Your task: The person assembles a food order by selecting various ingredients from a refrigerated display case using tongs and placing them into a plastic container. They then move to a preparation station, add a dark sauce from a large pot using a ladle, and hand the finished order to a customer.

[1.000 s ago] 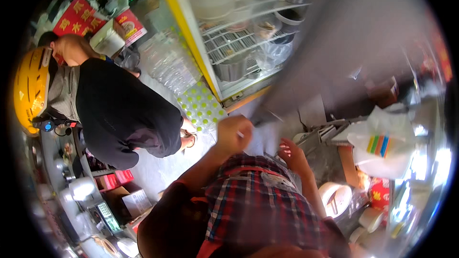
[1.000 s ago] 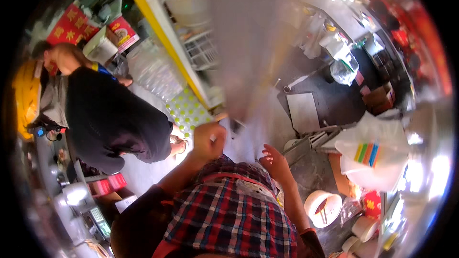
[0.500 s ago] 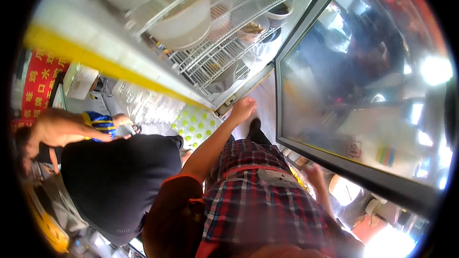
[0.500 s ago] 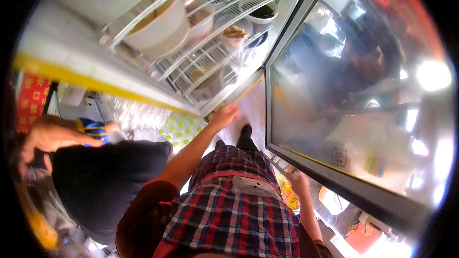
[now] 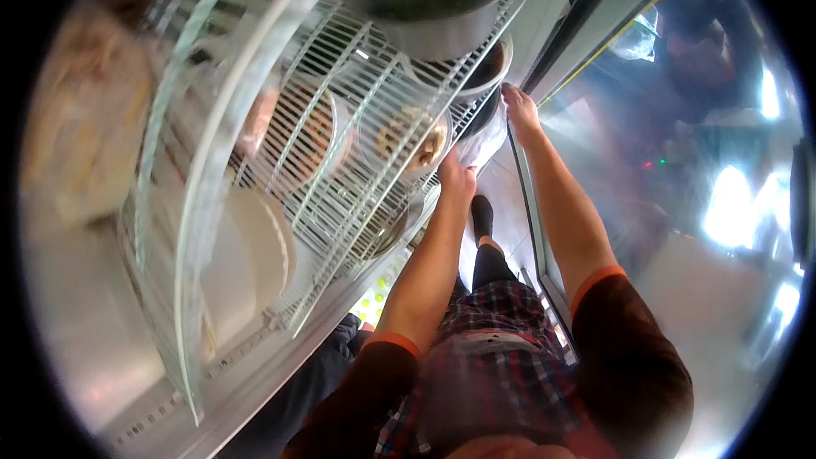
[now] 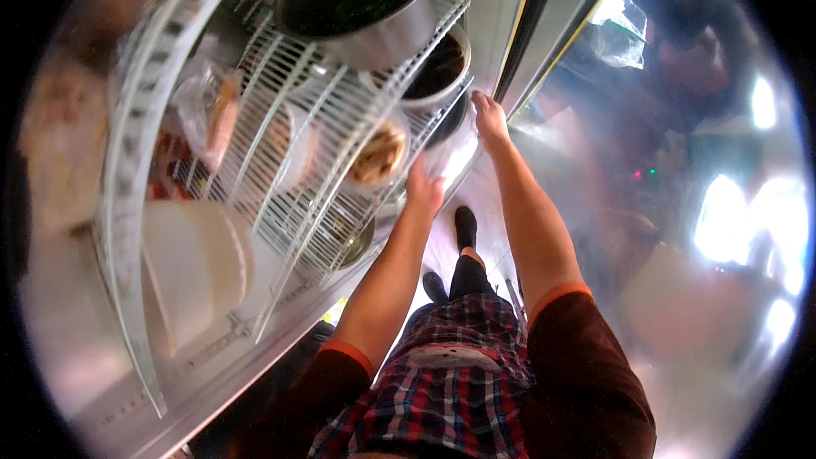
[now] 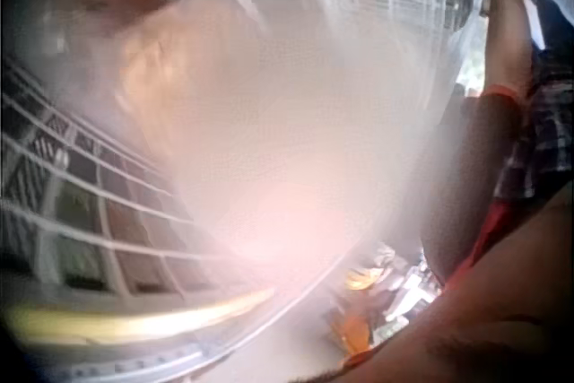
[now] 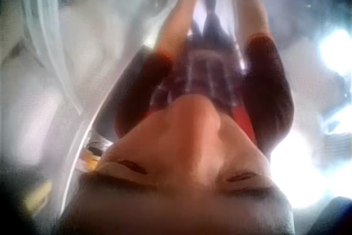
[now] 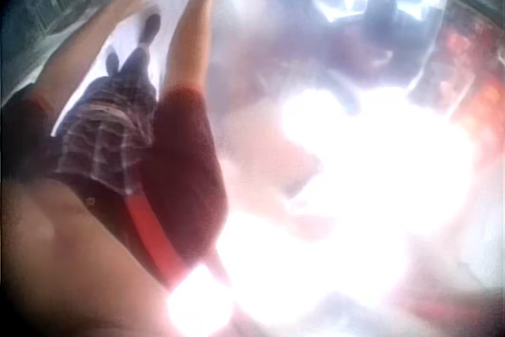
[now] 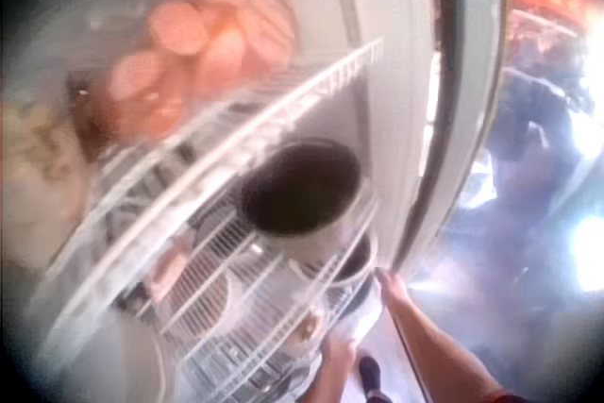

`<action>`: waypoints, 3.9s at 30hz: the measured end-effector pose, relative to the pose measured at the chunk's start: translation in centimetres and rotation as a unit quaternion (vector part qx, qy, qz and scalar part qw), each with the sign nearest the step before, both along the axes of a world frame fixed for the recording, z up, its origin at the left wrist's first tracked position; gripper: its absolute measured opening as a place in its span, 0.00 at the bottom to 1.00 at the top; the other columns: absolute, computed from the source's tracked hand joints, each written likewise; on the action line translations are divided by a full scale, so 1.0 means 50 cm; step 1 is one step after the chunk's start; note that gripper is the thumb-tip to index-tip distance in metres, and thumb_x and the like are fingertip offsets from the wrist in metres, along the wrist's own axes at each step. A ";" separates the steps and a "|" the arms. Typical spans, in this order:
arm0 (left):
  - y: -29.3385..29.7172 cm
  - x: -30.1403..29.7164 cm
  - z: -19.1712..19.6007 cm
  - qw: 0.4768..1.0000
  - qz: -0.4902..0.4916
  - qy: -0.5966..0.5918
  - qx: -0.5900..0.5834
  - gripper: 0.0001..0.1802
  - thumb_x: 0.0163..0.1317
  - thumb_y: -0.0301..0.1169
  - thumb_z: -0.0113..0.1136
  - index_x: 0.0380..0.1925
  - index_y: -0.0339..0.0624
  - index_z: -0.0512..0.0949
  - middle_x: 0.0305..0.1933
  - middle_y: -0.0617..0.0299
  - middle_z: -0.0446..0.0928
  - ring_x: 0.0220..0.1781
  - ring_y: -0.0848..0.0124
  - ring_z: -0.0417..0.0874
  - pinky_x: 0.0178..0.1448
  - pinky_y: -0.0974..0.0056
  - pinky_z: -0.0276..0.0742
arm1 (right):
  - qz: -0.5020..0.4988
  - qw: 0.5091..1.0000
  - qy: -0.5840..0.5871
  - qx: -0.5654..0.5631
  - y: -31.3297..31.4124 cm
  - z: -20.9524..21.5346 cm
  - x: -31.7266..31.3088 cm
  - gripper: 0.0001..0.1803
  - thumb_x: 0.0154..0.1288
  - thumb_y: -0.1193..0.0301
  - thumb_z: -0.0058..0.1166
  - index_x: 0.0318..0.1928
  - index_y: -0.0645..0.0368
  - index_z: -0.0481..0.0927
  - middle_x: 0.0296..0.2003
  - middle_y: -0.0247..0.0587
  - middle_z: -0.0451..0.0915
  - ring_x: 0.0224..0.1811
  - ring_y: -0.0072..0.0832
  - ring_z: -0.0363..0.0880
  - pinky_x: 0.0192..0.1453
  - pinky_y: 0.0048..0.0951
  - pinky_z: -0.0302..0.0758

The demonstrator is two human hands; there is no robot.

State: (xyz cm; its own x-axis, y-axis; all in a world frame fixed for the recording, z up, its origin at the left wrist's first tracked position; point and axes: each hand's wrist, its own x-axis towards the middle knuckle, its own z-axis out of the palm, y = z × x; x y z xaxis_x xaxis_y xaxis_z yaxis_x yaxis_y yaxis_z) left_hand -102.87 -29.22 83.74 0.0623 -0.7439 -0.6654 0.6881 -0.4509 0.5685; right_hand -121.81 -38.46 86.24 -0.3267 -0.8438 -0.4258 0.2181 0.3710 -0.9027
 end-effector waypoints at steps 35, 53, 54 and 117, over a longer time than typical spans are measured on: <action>0.833 0.227 0.147 0.860 -0.239 -0.450 0.010 0.19 0.57 0.40 0.67 0.33 0.29 0.83 0.30 0.55 0.84 0.34 0.67 0.84 0.36 0.58 0.76 | 0.099 0.978 -0.174 0.060 0.718 -0.028 -0.021 0.24 0.75 0.61 0.57 0.63 0.64 0.82 0.52 0.43 0.86 0.52 0.34 0.86 0.56 0.34 0.82; 1.425 0.356 0.475 0.901 -0.126 -0.411 0.067 0.23 0.60 0.34 0.65 0.53 0.31 0.79 0.51 0.52 0.82 0.48 0.61 0.84 0.53 0.58 0.80 | 0.204 0.971 -0.049 0.118 1.457 0.188 0.044 0.23 0.71 0.49 0.55 0.48 0.55 0.84 0.29 0.39 0.83 0.25 0.29 0.79 0.29 0.36 0.77; 1.442 0.345 0.468 0.889 -0.116 -0.433 0.090 0.23 0.60 0.35 0.65 0.51 0.31 0.80 0.50 0.51 0.82 0.47 0.60 0.85 0.50 0.58 0.81 | 0.235 0.959 -0.006 0.160 1.462 0.190 0.057 0.23 0.71 0.49 0.55 0.47 0.55 0.84 0.29 0.41 0.83 0.27 0.30 0.80 0.31 0.39 0.78; 2.354 2.793 -0.499 0.787 0.436 -0.322 0.296 0.43 0.48 0.60 0.74 0.61 0.46 0.83 0.60 0.49 0.84 0.64 0.52 0.83 0.68 0.57 0.76 | 0.948 0.296 0.107 0.052 1.717 -0.423 2.938 0.13 0.80 0.61 0.48 0.47 0.58 0.76 0.24 0.36 0.75 0.24 0.25 0.76 0.29 0.27 0.74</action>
State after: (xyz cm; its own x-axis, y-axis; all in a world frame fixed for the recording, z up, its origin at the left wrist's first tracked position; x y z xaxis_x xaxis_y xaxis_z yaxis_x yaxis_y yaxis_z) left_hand 36.76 88.46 58.81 0.8433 0.1962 -0.5004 0.5373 -0.2837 0.7943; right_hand 25.09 47.40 65.09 0.6629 0.4158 -0.6227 -0.5297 -0.3274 -0.7825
